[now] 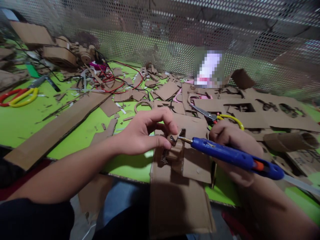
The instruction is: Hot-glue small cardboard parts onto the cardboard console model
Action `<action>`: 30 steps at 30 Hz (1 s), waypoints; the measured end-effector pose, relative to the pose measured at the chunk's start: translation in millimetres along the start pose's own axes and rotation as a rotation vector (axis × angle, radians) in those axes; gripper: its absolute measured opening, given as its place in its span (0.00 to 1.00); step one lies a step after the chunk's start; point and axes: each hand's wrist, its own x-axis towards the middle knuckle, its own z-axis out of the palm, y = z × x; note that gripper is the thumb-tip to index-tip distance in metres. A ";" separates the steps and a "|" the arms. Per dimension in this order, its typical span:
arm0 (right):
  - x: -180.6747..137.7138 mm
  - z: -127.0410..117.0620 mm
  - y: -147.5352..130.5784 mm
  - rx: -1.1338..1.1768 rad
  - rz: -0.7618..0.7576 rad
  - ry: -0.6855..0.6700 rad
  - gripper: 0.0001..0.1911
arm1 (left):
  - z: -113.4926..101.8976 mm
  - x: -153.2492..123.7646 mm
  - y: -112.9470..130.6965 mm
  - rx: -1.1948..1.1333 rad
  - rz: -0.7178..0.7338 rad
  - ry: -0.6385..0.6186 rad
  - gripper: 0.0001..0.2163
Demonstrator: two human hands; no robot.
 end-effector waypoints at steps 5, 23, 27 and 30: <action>0.3 0.1 -0.8 0.003 0.009 -0.005 0.16 | 0.0 0.1 -1.4 -0.002 0.000 0.001 0.14; 2.4 -2.8 2.2 -0.040 0.015 -0.005 0.18 | -1.6 -0.5 -1.1 0.006 -0.002 -0.008 0.13; 2.4 -2.6 4.2 -0.049 -0.011 0.003 0.17 | -1.7 -0.2 -1.9 0.007 0.019 -0.009 0.13; 1.9 -3.0 5.9 -0.032 -0.033 0.010 0.17 | -1.6 0.2 -2.0 0.005 0.037 -0.009 0.14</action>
